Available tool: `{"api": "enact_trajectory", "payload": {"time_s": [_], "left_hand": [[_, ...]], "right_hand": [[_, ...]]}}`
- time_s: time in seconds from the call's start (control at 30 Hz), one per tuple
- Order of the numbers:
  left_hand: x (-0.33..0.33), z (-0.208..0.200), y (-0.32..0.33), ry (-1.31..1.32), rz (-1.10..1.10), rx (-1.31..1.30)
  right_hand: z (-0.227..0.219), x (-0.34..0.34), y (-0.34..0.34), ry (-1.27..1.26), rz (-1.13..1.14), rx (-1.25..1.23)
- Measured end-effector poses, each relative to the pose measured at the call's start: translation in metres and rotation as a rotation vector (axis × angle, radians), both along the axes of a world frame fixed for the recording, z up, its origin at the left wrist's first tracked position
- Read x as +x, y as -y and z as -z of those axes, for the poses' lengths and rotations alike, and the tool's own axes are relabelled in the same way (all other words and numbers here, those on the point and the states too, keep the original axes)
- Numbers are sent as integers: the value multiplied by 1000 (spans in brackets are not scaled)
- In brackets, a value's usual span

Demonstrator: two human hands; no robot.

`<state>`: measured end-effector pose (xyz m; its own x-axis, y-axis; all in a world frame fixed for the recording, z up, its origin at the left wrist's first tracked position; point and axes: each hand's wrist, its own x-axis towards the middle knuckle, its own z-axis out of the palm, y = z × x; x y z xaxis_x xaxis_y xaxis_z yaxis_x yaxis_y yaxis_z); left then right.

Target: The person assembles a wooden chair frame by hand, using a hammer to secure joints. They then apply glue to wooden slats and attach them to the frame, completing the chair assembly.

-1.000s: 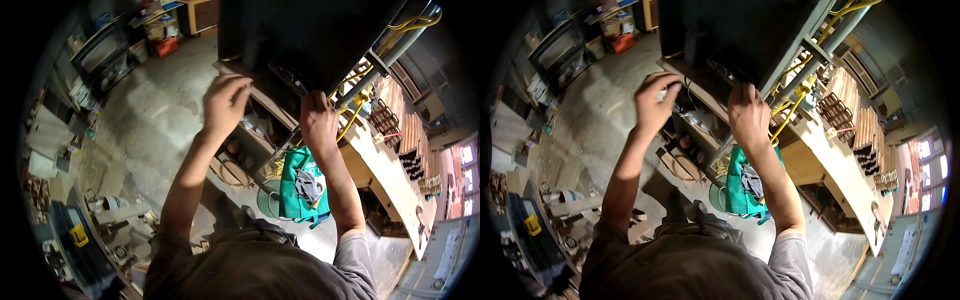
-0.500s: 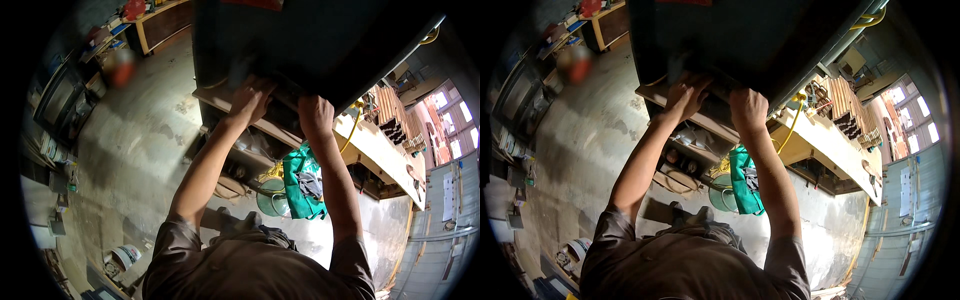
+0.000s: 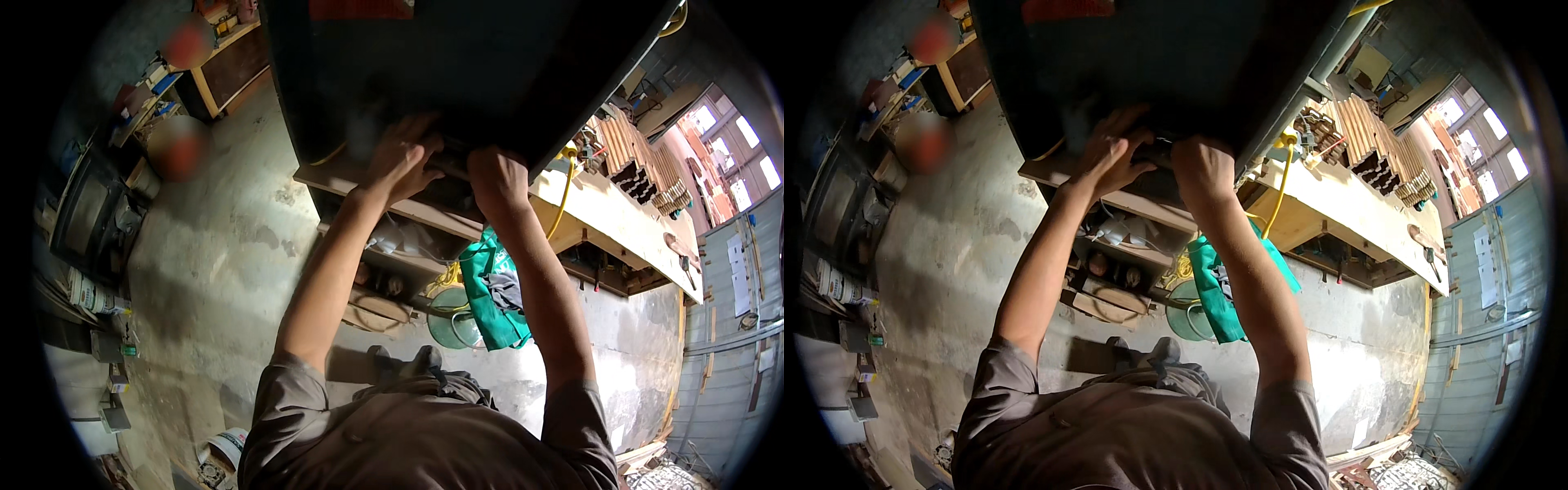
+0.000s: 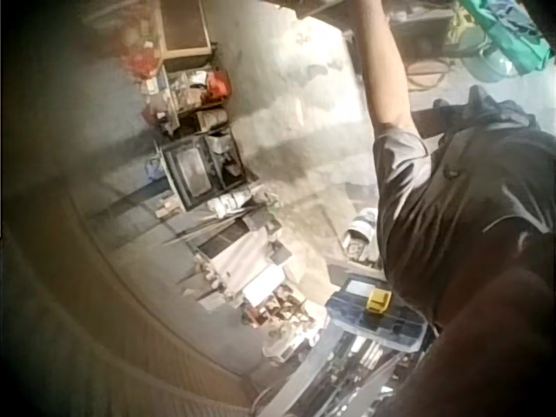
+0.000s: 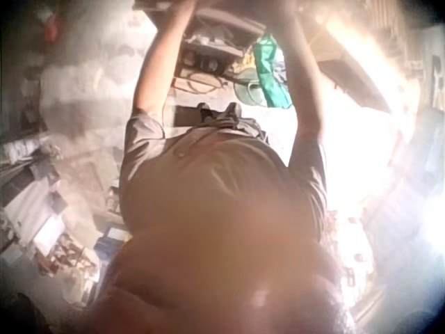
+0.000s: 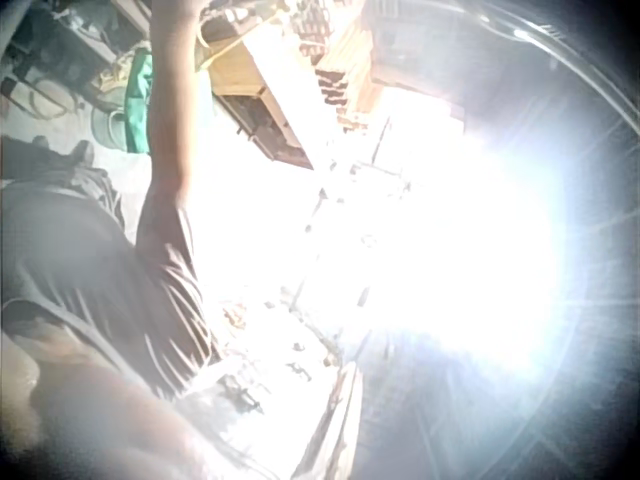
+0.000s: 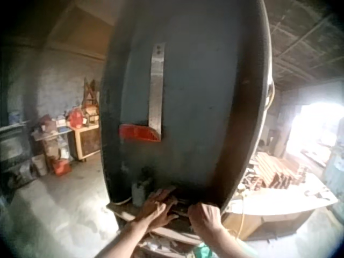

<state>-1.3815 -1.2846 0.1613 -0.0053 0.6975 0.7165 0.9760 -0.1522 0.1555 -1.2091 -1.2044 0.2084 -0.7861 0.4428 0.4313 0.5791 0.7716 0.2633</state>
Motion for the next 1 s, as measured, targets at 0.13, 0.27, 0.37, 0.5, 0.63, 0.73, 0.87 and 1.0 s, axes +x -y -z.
{"api": "enact_trajectory", "payload": {"time_s": [0.13,0.27,0.37,0.5,0.63,0.73,0.87,1.0], "left_hand": [[5,1,-9,45,-13,-33],[3,-1,-7,10,35,-175],[8,15,-20,-49,90,-99],[-8,37,-6,-24,-3,-172],[16,26,-16,-53,143,-5],[4,43,-23,-224,39,-60],[-17,69,-25,-301,-31,-78],[-21,51,-10,-349,-117,-272]], "right_hand": [[8,22,20,-102,-176,216],[7,62,79,-317,-351,-77],[14,108,91,-390,-364,-241],[-26,168,117,-724,-449,-424],[-52,228,144,-1212,-1397,-263],[-86,290,175,-768,-1808,-586],[-106,321,209,-477,-1728,-766],[-114,374,232,-394,-1632,-768]]}}
